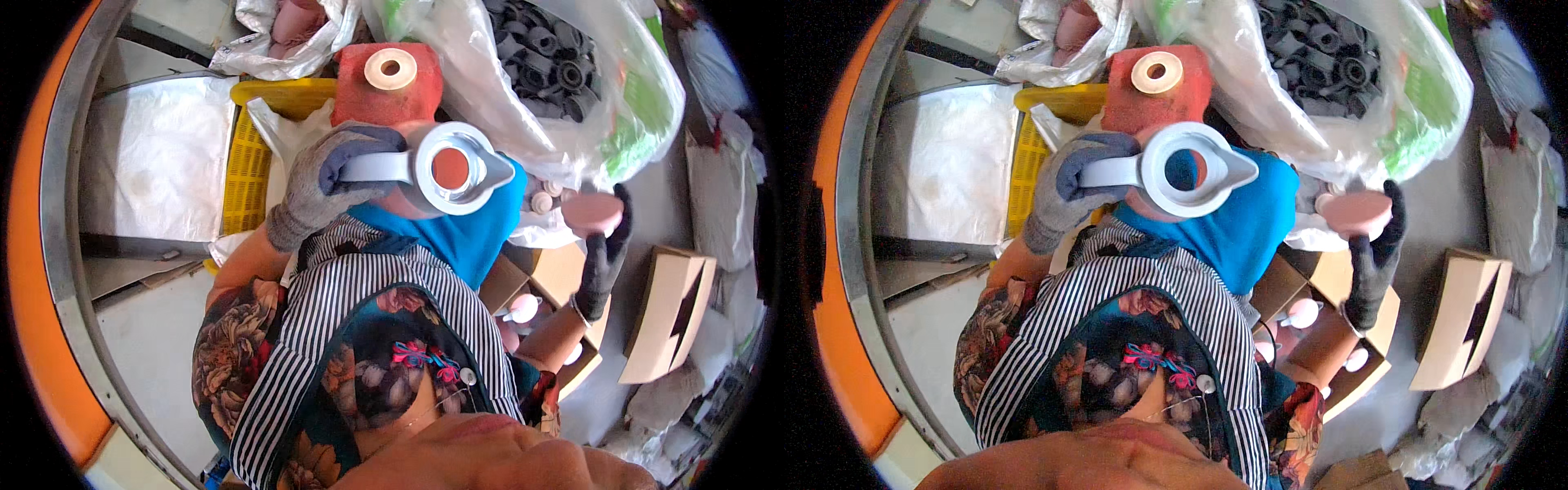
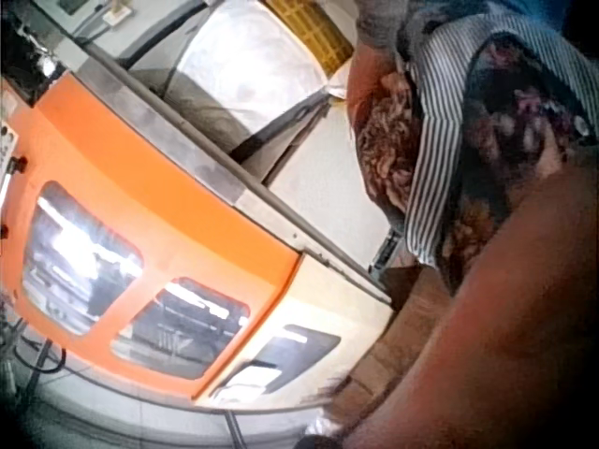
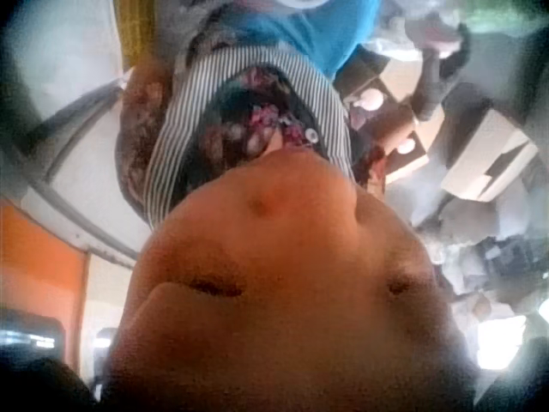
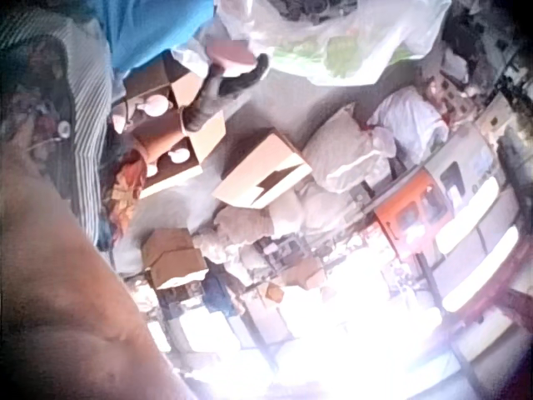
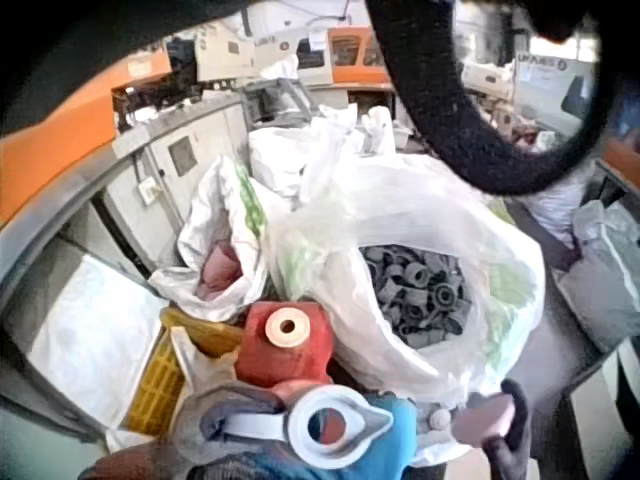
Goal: The person fits grey lids onto pink pitcher bodies by hand and places the finished pitchers into a cardboard box.
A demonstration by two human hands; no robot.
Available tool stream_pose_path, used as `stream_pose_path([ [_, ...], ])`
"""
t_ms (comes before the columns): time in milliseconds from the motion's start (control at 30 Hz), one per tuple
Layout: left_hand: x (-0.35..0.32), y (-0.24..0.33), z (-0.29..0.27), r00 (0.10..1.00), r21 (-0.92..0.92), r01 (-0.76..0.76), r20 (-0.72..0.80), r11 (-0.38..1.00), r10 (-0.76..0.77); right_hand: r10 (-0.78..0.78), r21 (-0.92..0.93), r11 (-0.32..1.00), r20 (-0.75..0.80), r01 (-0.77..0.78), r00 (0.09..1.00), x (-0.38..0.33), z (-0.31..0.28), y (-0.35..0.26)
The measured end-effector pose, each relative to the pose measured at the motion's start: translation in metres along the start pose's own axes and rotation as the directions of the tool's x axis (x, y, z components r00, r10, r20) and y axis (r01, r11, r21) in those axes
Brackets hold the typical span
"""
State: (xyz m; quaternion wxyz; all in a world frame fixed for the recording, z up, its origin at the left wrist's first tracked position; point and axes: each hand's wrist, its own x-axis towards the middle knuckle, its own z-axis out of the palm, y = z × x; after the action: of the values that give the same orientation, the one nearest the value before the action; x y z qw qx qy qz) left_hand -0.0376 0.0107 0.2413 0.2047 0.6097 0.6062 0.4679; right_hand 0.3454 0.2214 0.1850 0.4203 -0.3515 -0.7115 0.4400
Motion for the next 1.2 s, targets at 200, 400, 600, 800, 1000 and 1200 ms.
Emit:
stream_pose_path([
  [200,0.006,-0.017,0.005,0.992,0.0,-0.072,0.105,0.997,0.072,-0.505,0.225,0.856,0.166,0.466,0.847,0.004,0.11,-0.03],
  [400,-0.008,-0.033,-0.005,0.988,-0.103,-0.145,0.039,0.984,0.15,-0.25,0.381,0.924,0.642,-0.018,0.725,0.03,0.12,-0.09],
  [600,-0.009,-0.064,-0.002,0.969,-0.288,-0.158,0.138,0.944,0.204,-0.509,-0.013,0.528,0.796,0.849,0.329,0.038,0.134,-0.119],
  [800,-0.005,-0.023,0.018,0.983,0.0,-0.172,-0.07,0.985,0.171,-0.691,0.042,0.549,0.584,0.835,0.425,0.034,0.168,-0.078],
  [1000,0.002,-0.007,0.009,0.991,0.18,-0.04,-0.118,0.983,0.062,-0.176,-0.382,0.769,0.645,0.513,0.744,0.023,0.169,-0.102],
  [1200,0.0,-0.005,0.029,0.973,0.131,-0.199,-0.092,0.971,0.211,-0.652,-0.048,0.459,0.661,0.887,0.373,0.044,0.165,-0.092],
])
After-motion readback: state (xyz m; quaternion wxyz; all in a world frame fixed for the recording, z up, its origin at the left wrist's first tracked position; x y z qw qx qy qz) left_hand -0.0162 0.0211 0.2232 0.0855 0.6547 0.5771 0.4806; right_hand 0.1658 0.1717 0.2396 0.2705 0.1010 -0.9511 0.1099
